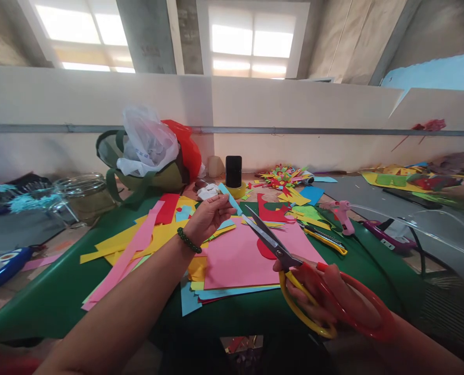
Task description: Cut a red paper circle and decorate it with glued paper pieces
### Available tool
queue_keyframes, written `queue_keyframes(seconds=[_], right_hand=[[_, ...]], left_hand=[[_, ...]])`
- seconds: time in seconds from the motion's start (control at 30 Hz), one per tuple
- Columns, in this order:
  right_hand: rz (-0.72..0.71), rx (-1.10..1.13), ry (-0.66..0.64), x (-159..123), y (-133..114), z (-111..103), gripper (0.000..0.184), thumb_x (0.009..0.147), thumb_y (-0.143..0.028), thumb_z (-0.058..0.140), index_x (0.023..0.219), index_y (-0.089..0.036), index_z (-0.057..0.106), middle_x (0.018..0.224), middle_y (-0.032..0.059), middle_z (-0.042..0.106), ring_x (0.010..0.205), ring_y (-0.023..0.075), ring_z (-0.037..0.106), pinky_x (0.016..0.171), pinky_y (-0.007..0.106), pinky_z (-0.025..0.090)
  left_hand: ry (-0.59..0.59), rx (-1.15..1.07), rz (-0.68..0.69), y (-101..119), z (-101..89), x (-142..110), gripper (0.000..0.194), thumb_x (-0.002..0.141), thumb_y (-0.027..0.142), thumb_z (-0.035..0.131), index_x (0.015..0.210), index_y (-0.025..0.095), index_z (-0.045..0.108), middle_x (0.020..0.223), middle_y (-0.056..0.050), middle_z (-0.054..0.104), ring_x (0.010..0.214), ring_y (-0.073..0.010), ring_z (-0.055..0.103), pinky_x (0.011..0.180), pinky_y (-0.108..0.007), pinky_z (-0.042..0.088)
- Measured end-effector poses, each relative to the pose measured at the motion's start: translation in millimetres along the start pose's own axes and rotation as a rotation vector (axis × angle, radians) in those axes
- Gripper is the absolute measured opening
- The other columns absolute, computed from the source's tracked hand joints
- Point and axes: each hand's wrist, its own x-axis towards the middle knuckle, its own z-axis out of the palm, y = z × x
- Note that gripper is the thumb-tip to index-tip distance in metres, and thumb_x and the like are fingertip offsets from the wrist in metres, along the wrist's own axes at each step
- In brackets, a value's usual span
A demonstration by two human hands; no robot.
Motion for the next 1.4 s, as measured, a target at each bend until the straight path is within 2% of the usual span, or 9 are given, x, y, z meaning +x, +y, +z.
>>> queue_keyframes(seconds=[0.13, 0.33, 0.57, 0.93, 1.03, 1.17, 1.4], right_hand=[[0.024, 0.187, -0.029, 2, 0, 3, 0.068, 0.071, -0.083, 0.052, 0.108, -0.028, 0.064, 0.071, 0.0008, 0.05, 0.04, 0.0051, 0.025, 0.037, 0.023, 0.019], [-0.001, 0.275, -0.009, 6, 8, 5, 0.063, 0.075, -0.078, 0.055, 0.105, -0.024, 0.065, 0.07, 0.0008, 0.051, 0.041, 0.005, 0.029, 0.038, 0.021, 0.019], [-0.042, 0.26, -0.047, 8, 10, 5, 0.069, 0.074, -0.082, 0.049, 0.112, -0.025, 0.063, 0.075, -0.0012, 0.052, 0.038, 0.0018, 0.03, 0.039, 0.021, 0.025], [0.02, 0.311, -0.048, 4, 13, 3, 0.068, 0.073, -0.084, 0.047, 0.109, -0.029, 0.065, 0.065, -0.0053, 0.048, 0.033, -0.0013, 0.025, 0.032, 0.013, 0.02], [0.019, 0.307, -0.053, 6, 16, 1, 0.065, 0.074, -0.083, 0.048, 0.105, -0.028, 0.066, 0.066, -0.0051, 0.05, 0.032, -0.0019, 0.025, 0.033, 0.013, 0.021], [-0.018, 0.298, -0.073, 7, 22, 0, 0.071, 0.072, -0.086, 0.043, 0.105, -0.028, 0.065, 0.067, -0.0044, 0.051, 0.033, -0.0004, 0.028, 0.034, 0.014, 0.023], [0.042, 0.311, -0.062, 8, 18, 3, 0.072, 0.066, -0.089, 0.045, 0.096, -0.028, 0.065, 0.063, -0.0062, 0.049, 0.032, -0.0011, 0.027, 0.035, 0.013, 0.024]], left_hand=[[-0.079, 0.016, 0.025, -2, -0.4, -1, 0.021, 0.09, 0.014, 0.061, 0.069, 0.014, 0.057, 0.056, 0.002, 0.063, 0.049, -0.0071, 0.065, 0.048, -0.012, 0.051], [-0.205, 0.065, -0.01, -7, -2.9, -1, 0.021, 0.082, 0.011, 0.07, 0.067, 0.014, 0.056, 0.052, 0.003, 0.062, 0.049, -0.0088, 0.067, 0.046, -0.011, 0.049], [-0.213, 0.086, -0.034, -6, -2.5, -2, 0.016, 0.081, 0.007, 0.07, 0.069, 0.012, 0.06, 0.057, 0.001, 0.068, 0.047, -0.0083, 0.066, 0.045, -0.011, 0.049], [-0.309, 0.097, -0.032, -9, -9.0, 3, 0.02, 0.077, 0.013, 0.076, 0.068, 0.013, 0.058, 0.063, 0.0, 0.07, 0.051, -0.0087, 0.068, 0.047, -0.012, 0.049], [-0.326, 0.102, -0.022, -9, -11.5, 4, 0.024, 0.073, 0.016, 0.079, 0.067, 0.013, 0.057, 0.062, 0.0, 0.07, 0.052, -0.0094, 0.068, 0.049, -0.013, 0.049], [-0.37, 0.149, -0.012, -10, -11.8, 3, 0.03, 0.068, 0.023, 0.084, 0.067, 0.014, 0.056, 0.062, 0.001, 0.07, 0.054, -0.0108, 0.069, 0.05, -0.014, 0.049], [-0.389, 0.224, -0.014, -12, -9.8, 0, 0.041, 0.054, 0.036, 0.091, 0.065, 0.013, 0.059, 0.057, -0.001, 0.069, 0.053, -0.0133, 0.069, 0.051, -0.018, 0.048]])
